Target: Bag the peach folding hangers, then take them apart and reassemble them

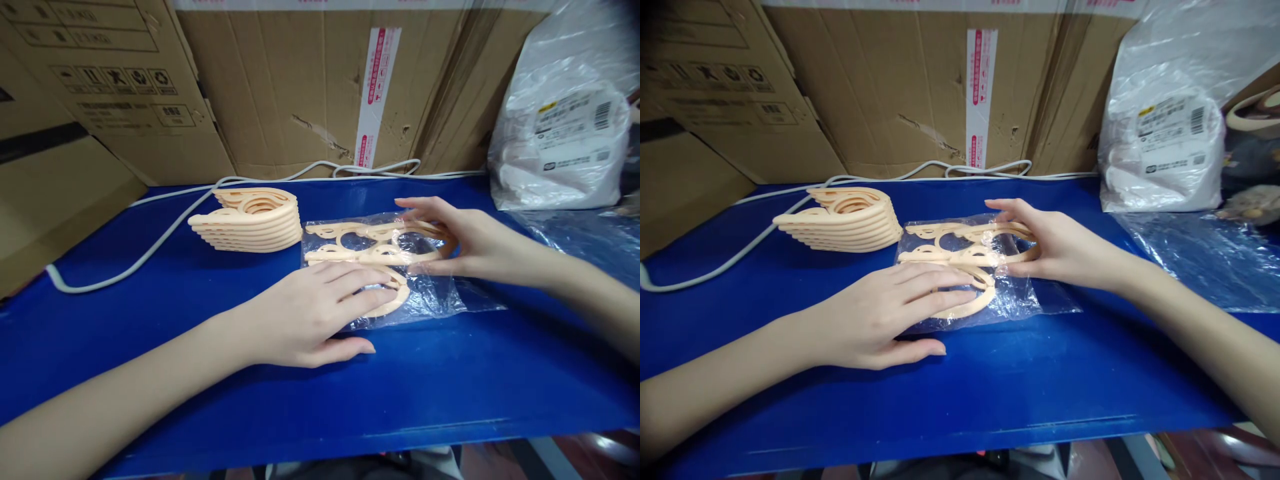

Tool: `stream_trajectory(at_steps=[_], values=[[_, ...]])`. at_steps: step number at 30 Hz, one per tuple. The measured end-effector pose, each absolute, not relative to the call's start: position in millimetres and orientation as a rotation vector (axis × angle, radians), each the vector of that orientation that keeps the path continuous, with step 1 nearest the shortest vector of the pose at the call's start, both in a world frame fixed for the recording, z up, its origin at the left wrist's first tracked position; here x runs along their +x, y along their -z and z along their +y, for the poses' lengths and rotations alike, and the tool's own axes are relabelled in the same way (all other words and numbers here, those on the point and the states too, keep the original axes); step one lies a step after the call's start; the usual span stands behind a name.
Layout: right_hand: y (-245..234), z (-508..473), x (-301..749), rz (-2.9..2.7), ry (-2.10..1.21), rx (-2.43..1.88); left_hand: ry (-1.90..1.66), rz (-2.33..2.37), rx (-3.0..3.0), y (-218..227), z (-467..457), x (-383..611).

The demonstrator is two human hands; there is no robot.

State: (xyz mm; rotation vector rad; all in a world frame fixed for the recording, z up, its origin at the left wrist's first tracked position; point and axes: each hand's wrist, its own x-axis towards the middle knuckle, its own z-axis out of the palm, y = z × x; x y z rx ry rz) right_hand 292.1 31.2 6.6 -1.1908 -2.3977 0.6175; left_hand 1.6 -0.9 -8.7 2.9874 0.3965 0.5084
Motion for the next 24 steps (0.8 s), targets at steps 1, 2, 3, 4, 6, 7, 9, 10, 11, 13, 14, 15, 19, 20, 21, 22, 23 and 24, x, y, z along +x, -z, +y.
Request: stream_trajectory(at_steps=[1, 2, 3, 4, 6, 7, 9, 10, 11, 13, 14, 15, 19, 20, 21, 22, 23, 24], values=[[-3, 31, 289, -2.420, -0.541, -1.163, -0.510, 0.381, 3.011, 9, -1, 2], [-1, 31, 287, -2.444, -0.451, -1.145, -0.507, 0.362, 3.035, 9, -2, 2], [1, 32, 287, -2.469, -0.367, -1.143, -0.505, 0.344, 3.059, 9, -2, 3], [1, 33, 287, -2.493, -0.311, -1.157, -0.502, 0.330, 3.077, 9, -3, 3], [0, 35, 293, -2.536, -0.300, -1.202, -0.513, 0.327, 3.096, 9, -3, 2], [-2, 36, 296, -2.556, -0.329, -1.221, -0.525, 0.343, 3.100, 10, -3, 1], [-5, 38, 302, -2.575, -0.413, -1.240, -0.550, 0.389, 3.108, 10, -2, 0], [-5, 39, 304, -2.562, -0.447, -1.241, -0.564, 0.407, 3.112, 10, -1, -1], [-5, 40, 304, -2.536, -0.470, -1.237, -0.579, 0.415, 3.116, 10, -1, -1], [-2, 40, 299, -2.458, -0.498, -1.219, -0.599, 0.397, 3.121, 10, -1, 0], [0, 39, 295, -2.416, -0.509, -1.206, -0.604, 0.381, 3.120, 10, -1, 1], [3, 38, 290, -2.372, -0.522, -1.192, -0.602, 0.364, 3.120, 11, -2, 2], [13, 37, 274, -2.225, -0.583, -1.147, -0.560, 0.329, 3.122, 12, -5, 5], [14, 38, 273, -2.204, -0.609, -1.138, -0.553, 0.328, 3.121, 12, -6, 5], [15, 39, 272, -2.192, -0.647, -1.129, -0.550, 0.333, 3.113, 12, -6, 5], [16, 40, 271, -2.184, -0.694, -1.115, -0.546, 0.339, 3.099, 12, -6, 5], [16, 41, 271, -2.177, -0.748, -1.093, -0.536, 0.336, 3.078, 11, -6, 4], [17, 43, 272, -2.171, -0.802, -1.064, -0.515, 0.330, 3.052, 10, -6, 4]])
